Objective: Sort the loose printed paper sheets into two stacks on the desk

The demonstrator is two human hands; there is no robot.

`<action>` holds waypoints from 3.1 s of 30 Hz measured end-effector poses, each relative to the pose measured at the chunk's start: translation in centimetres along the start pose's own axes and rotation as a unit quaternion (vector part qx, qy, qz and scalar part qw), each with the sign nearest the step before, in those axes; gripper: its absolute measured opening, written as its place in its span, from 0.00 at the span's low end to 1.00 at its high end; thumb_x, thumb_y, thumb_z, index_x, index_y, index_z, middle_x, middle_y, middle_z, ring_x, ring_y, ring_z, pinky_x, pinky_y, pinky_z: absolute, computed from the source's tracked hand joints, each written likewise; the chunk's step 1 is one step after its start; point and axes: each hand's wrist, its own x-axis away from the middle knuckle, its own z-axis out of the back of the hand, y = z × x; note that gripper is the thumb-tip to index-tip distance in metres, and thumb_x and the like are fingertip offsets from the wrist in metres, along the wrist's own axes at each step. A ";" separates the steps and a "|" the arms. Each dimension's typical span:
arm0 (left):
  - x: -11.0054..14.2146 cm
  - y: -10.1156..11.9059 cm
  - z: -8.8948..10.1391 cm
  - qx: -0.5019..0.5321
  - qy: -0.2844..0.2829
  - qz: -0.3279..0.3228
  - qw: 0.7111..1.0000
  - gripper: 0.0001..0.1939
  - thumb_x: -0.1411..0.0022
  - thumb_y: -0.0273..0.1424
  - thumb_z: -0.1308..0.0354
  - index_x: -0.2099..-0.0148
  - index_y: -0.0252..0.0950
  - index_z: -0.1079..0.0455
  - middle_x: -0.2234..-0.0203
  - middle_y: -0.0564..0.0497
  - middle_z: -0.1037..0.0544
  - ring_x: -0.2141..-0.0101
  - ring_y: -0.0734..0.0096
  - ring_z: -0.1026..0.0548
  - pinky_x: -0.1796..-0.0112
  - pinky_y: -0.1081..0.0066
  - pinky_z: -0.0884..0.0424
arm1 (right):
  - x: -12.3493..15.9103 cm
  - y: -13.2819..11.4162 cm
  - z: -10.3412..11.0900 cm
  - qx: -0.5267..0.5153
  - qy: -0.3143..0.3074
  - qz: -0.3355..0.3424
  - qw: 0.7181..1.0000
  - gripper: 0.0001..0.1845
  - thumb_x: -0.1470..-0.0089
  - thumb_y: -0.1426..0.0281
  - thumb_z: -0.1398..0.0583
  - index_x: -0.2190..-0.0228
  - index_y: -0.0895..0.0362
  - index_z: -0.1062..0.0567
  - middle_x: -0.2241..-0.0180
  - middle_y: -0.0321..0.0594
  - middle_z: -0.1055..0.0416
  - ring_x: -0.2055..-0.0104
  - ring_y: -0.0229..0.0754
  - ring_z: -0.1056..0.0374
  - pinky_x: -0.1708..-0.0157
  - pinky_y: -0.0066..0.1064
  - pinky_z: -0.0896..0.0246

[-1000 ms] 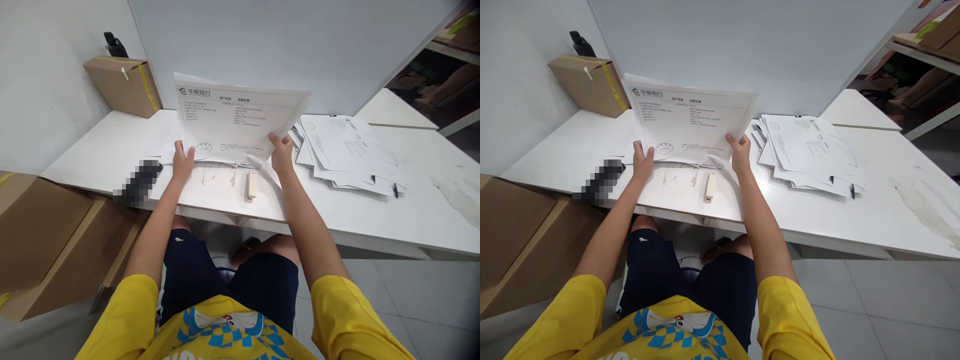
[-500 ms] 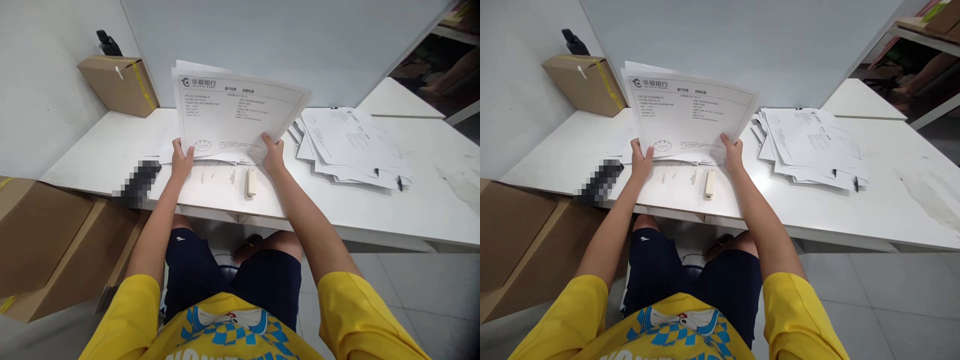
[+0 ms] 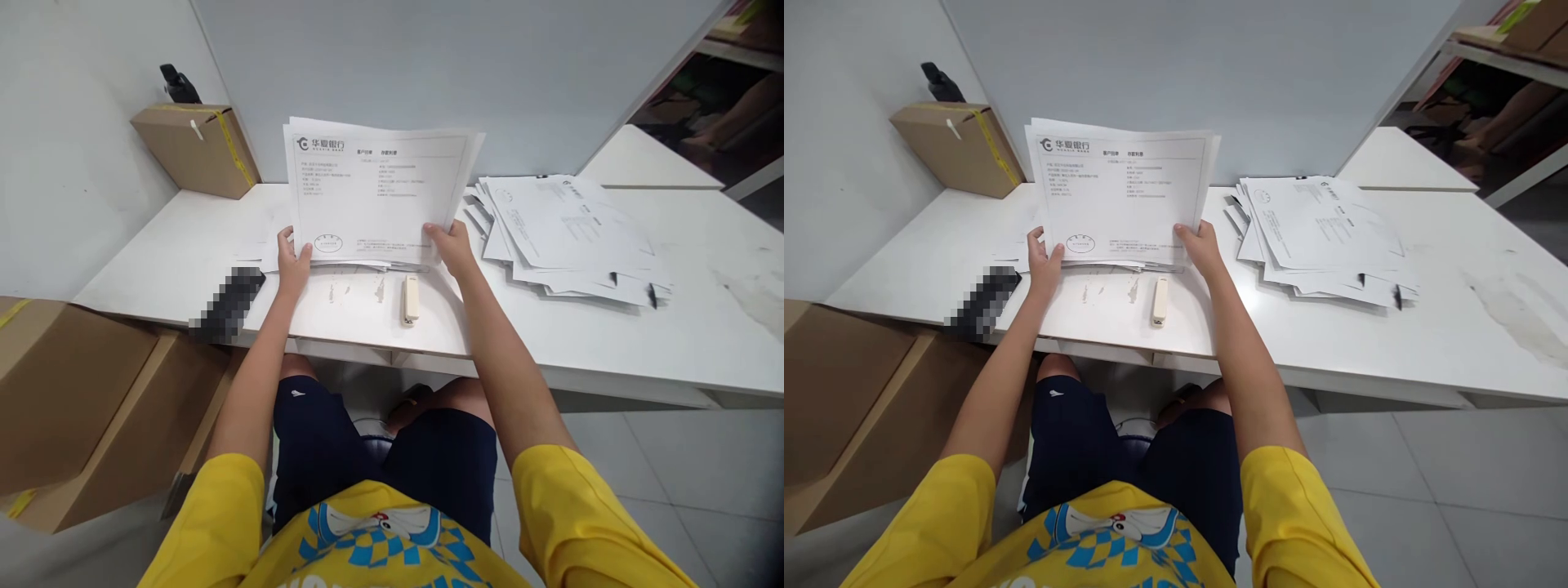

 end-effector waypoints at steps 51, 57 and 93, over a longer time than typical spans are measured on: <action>5.8 9.7 -7.3 -0.106 -0.335 -0.157 0.923 0.34 0.30 0.58 0.64 0.38 0.41 0.37 0.42 0.45 0.27 0.40 0.55 0.33 0.40 0.52 0.37 | 33.8 -6.6 20.4 0.011 0.201 -0.411 0.889 0.26 0.76 0.64 0.25 0.70 0.56 0.22 0.74 0.40 0.21 0.74 0.50 0.24 0.77 0.35 0.27; 6.9 11.6 -8.5 -0.085 -0.507 -0.054 0.856 0.31 0.29 0.54 0.61 0.28 0.53 0.50 0.28 0.57 0.49 0.29 0.58 0.51 0.32 0.55 0.52 | 32.6 -8.1 20.6 0.043 0.225 -0.399 0.888 0.21 0.72 0.68 0.27 0.70 0.56 0.23 0.75 0.38 0.23 0.76 0.45 0.27 0.80 0.31 0.29; 9.1 13.0 -10.2 -0.155 -0.433 0.005 0.888 0.29 0.29 0.47 0.56 0.29 0.49 0.46 0.31 0.55 0.41 0.29 0.54 0.52 0.31 0.51 0.57 | 29.2 -11.4 19.5 0.136 0.192 -0.377 0.896 0.22 0.72 0.65 0.28 0.70 0.53 0.24 0.73 0.39 0.23 0.71 0.48 0.25 0.77 0.35 0.27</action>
